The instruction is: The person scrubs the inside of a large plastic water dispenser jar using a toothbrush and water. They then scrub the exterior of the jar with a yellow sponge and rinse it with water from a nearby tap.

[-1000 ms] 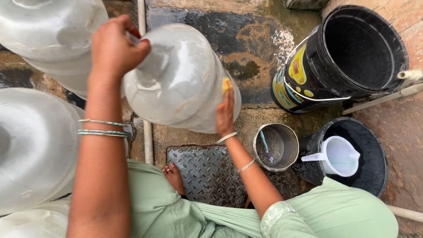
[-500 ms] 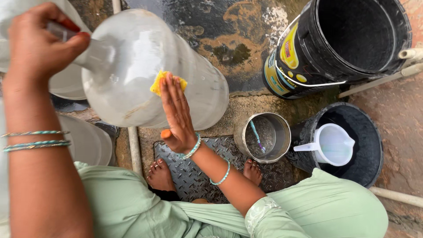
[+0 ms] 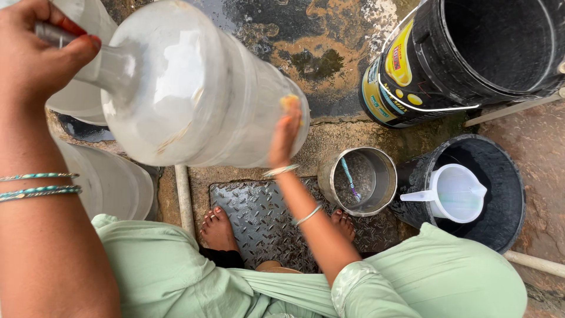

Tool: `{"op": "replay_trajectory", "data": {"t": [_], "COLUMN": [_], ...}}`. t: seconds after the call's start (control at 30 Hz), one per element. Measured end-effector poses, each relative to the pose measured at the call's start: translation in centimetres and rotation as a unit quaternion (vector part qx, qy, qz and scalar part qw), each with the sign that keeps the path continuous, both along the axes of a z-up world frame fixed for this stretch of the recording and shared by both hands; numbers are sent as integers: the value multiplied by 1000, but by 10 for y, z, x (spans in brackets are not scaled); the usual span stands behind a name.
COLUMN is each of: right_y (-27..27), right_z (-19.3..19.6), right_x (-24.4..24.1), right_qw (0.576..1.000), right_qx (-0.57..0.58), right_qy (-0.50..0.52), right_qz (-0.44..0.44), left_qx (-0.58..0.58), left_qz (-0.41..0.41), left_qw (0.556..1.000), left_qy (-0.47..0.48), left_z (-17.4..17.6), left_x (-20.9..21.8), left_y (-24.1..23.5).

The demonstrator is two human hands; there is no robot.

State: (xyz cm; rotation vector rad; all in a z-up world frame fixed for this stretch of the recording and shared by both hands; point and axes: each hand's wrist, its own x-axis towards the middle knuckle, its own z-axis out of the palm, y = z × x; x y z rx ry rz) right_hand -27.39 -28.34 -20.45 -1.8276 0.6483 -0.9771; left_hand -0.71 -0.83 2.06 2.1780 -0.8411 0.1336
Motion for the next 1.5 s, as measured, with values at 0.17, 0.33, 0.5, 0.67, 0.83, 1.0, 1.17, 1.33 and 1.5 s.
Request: {"op": "replay_trajectory", "data": {"t": [0.17, 0.33, 0.5, 0.67, 0.83, 1.0, 1.17, 1.33, 1.5], "right_y": [113, 46, -91, -121, -105, -102, -18, 77, 43], "right_z": [84, 8, -115, -147, -137, -86, 20, 91, 43], "right_x": [-13, -9, -24, -48, -78, -75, -31, -14, -22], "right_qw": [965, 995, 936, 736, 721, 833, 993, 966, 939], "right_qx": [-165, -88, 349, 664, 683, 543, 98, -167, -312], "right_qy": [-71, -9, -37, -23, -74, -71, 44, -41, -39], "right_qz": [188, 51, 34, 133, 91, 85, 42, 190, 142], "left_qx": [-3, -14, 36, 10, -5, 2, 43, 52, 57], "left_qz": [17, 28, 35, 51, 66, 71, 89, 116, 139], "left_qw": [998, 999, 997, 991, 988, 997, 995, 990, 989], "left_qy": [-57, -20, -64, -123, -143, -35, 29, -53, -2], "left_z": [7, 8, 2, 3, 8, 24, 25, 15, 6], "left_x": [-7, -11, -4, -1, -23, -36, -36, -31, -21], "left_y": [-17, -2, 11, -2, -15, -4, 2, -8, -2]}}
